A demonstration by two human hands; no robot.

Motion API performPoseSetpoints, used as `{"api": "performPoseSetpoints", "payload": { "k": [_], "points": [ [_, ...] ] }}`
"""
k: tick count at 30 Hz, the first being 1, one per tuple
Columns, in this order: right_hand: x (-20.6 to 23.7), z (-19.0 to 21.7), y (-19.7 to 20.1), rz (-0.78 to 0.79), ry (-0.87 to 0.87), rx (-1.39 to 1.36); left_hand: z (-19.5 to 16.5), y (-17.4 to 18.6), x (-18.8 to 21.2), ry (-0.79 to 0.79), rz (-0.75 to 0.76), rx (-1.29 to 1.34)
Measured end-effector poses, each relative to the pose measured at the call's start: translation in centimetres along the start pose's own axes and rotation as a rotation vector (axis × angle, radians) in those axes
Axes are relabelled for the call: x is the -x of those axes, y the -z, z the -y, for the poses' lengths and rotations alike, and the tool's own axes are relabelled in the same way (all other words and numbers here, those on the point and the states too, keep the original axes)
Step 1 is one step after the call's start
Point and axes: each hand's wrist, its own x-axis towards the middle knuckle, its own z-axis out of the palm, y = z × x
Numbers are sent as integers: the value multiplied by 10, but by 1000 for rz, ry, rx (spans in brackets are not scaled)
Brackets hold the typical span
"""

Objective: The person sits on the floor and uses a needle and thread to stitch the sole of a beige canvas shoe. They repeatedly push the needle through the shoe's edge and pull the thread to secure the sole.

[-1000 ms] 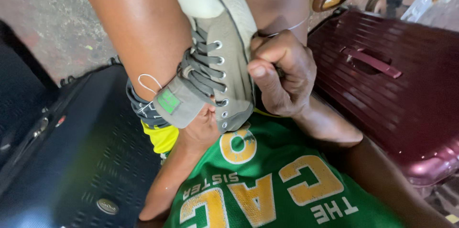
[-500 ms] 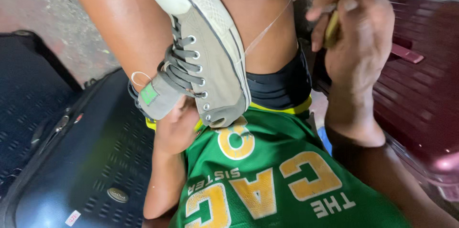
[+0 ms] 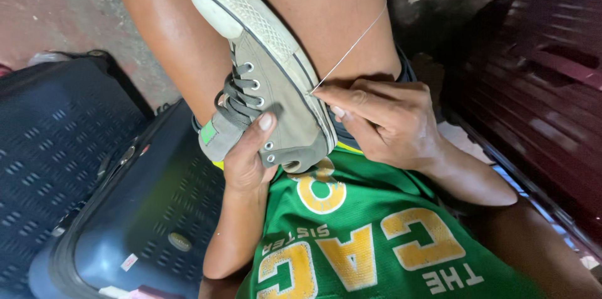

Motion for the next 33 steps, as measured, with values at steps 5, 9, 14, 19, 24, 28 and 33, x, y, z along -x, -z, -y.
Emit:
{"api": "performPoseSetpoints", "payload": {
  "k": [5, 9, 14, 19, 24, 28, 33],
  "points": [
    [-9, 1, 4, 11, -13, -18, -1, -14, -2, -43, -28, -39],
    [-11, 3, 2, 19, -27, -11, 0, -15, -1, -89, -81, -113],
    [-10, 6, 1, 46, -65, -16, 0, -12, 1, -101, -108, -158],
    [-17, 19, 4, 105, -50, 86, -2, -9, 2, -38, -105, -167],
    [-29, 44, 13, 199, -62, 275, -13, -10, 3, -98, -35, -452],
    [-43, 64, 12, 332, -104, 488, -27, -12, 5, -145, 42, -555],
    [-62, 86, 3, 391, -68, 717, -41, -10, 2, -218, 107, -709]
  ]
}}
